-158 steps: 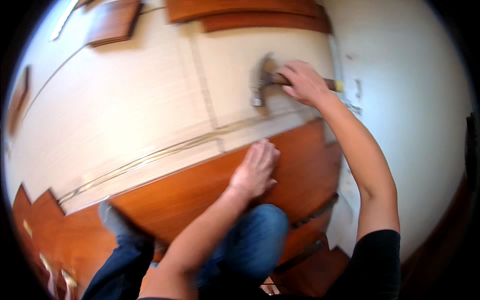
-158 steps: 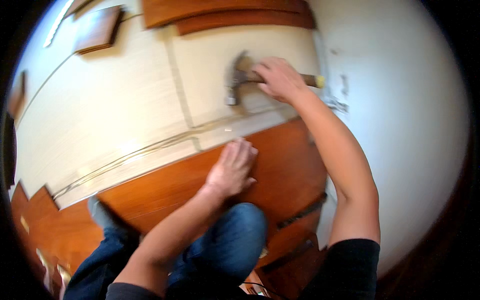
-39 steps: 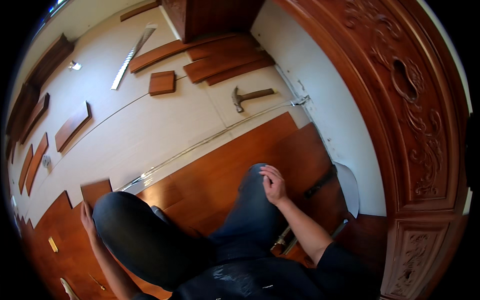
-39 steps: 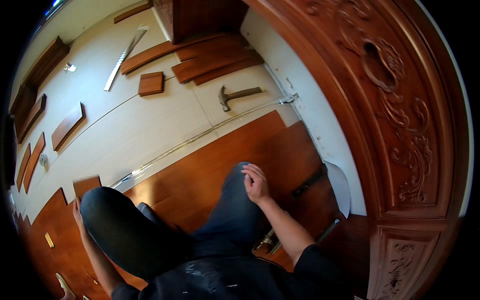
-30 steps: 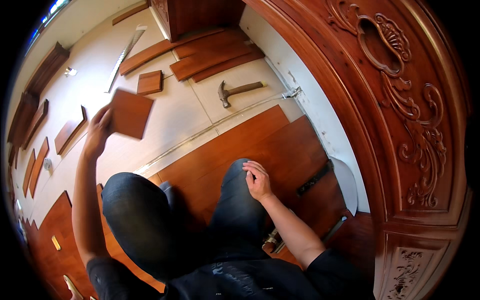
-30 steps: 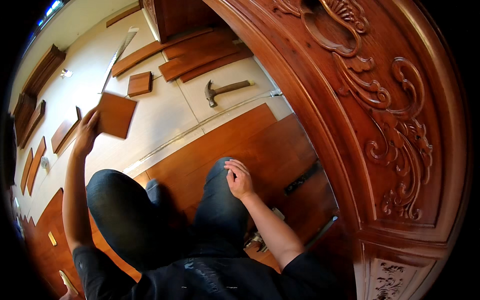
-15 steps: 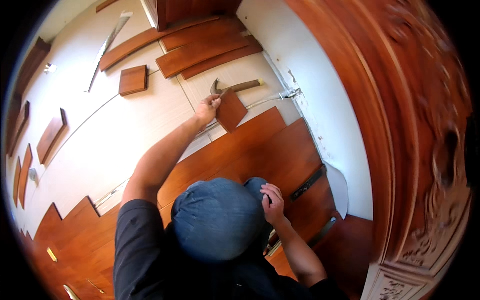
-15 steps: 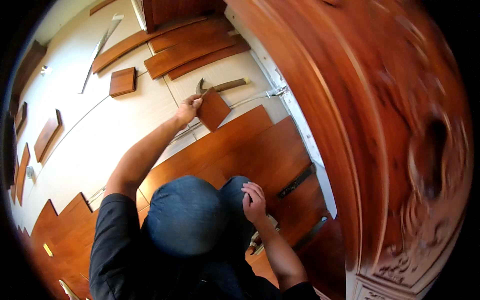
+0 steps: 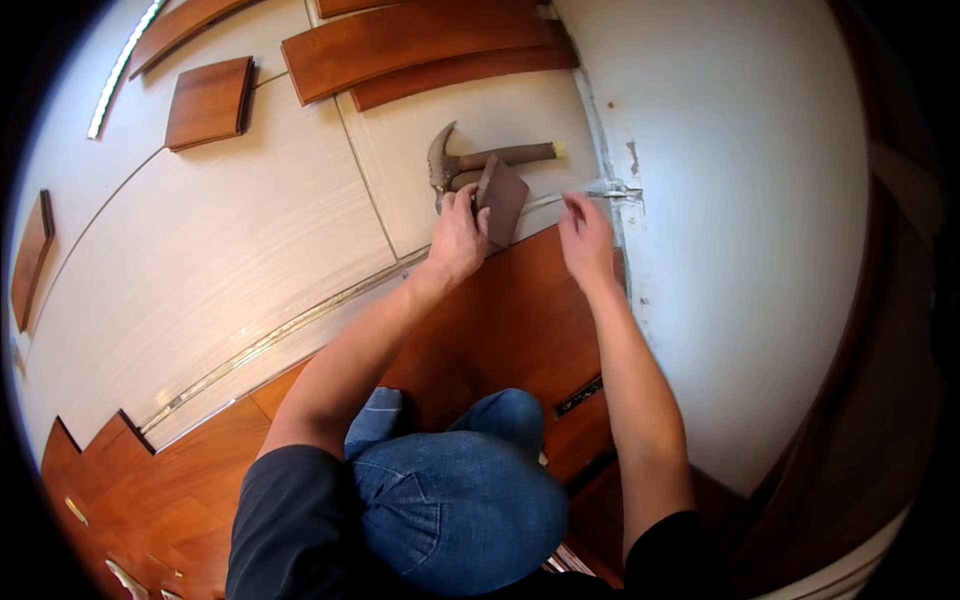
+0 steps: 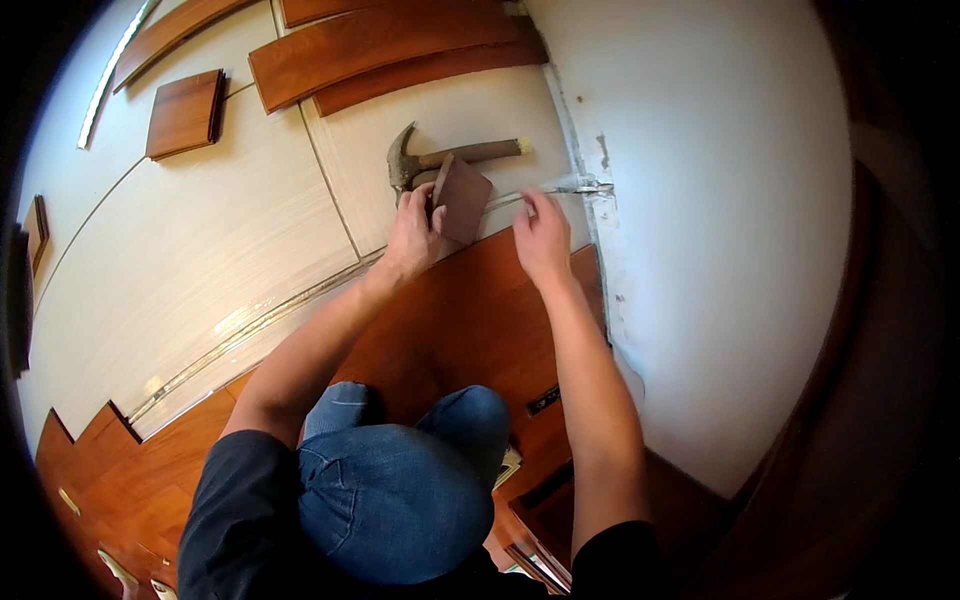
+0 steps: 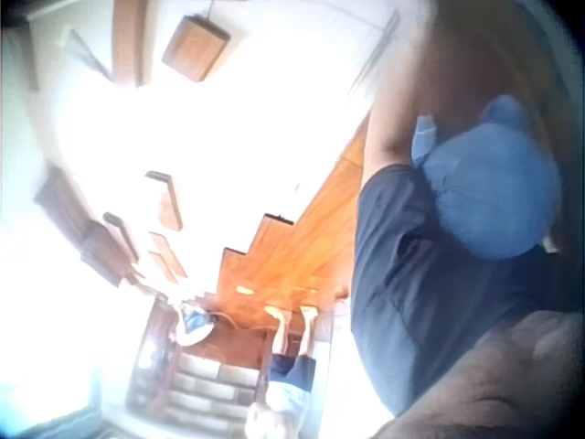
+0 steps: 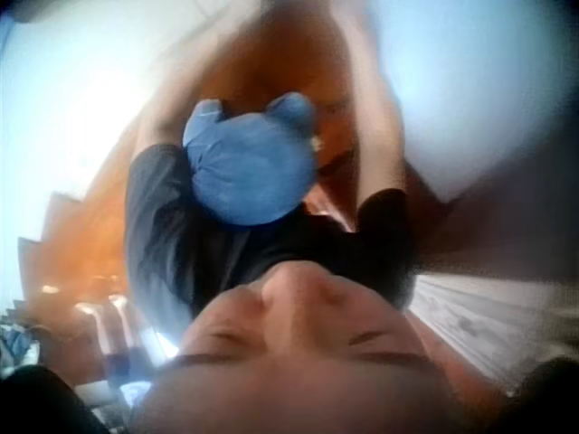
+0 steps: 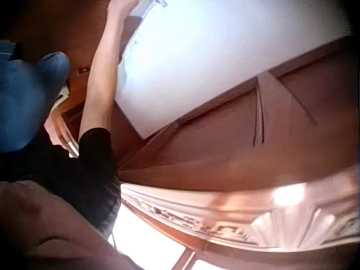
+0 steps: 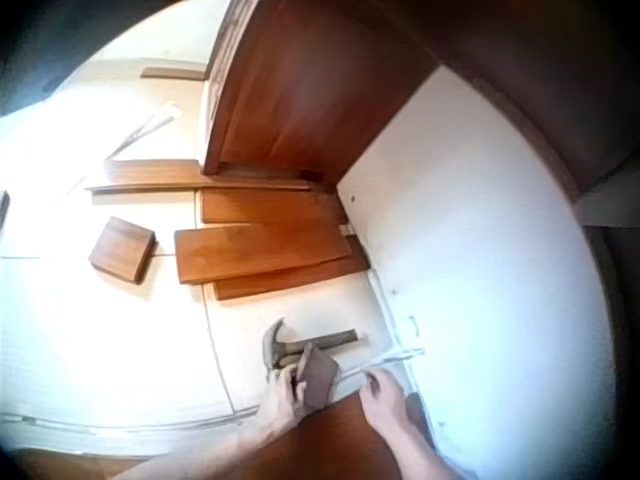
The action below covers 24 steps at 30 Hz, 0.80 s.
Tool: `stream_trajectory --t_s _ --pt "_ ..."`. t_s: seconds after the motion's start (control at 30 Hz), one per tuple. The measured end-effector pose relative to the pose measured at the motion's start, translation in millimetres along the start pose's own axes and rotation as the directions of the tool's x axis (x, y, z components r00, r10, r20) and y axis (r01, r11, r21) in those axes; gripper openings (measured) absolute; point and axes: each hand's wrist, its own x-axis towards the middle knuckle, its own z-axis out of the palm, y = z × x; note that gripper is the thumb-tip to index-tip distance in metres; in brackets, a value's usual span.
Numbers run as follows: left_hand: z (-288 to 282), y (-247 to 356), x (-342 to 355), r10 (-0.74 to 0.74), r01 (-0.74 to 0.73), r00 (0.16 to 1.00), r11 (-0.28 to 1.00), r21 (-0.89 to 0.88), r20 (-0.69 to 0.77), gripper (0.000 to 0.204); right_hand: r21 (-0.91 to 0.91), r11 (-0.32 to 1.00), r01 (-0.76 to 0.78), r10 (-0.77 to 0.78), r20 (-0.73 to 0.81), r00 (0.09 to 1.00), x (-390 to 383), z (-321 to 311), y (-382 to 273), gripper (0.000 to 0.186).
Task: The person installs hardwood flooring by applying glue to the subfloor, placing wooden planks, and securing them with a hammer and a nail gun. They use a tapping block to fit the planks tightly together.
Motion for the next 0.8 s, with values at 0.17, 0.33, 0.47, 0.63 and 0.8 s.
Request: stream_trajectory --t_s 0.17,0.33,0.47,0.63,0.8 --pt "-37 1 2 -0.163 0.087 0.942 0.963 0.255 0.295 0.048 -0.198 0.893 0.404 -0.347 0.268 0.899 94 72 -37 0.041" --pt "-52 -14 -1 -0.215 0.129 0.924 0.954 0.272 0.316 0.052 -0.346 0.826 0.445 -0.088 0.701 0.708 131 104 -87 0.047" --pt "-41 -21 -15 -0.256 0.210 0.910 0.963 0.168 0.327 0.051 -0.416 0.705 0.574 -0.003 0.808 0.589 147 101 -88 0.045" --pt "-27 -22 -24 -0.295 0.275 0.901 0.955 0.107 0.318 0.048 -0.416 0.553 0.722 -0.128 0.814 0.567 144 100 -95 0.040" --pt "-22 -12 3 -0.293 0.150 0.845 0.933 0.327 0.447 0.047 -0.580 0.540 0.609 -0.108 0.670 0.734 185 55 -105 0.042"
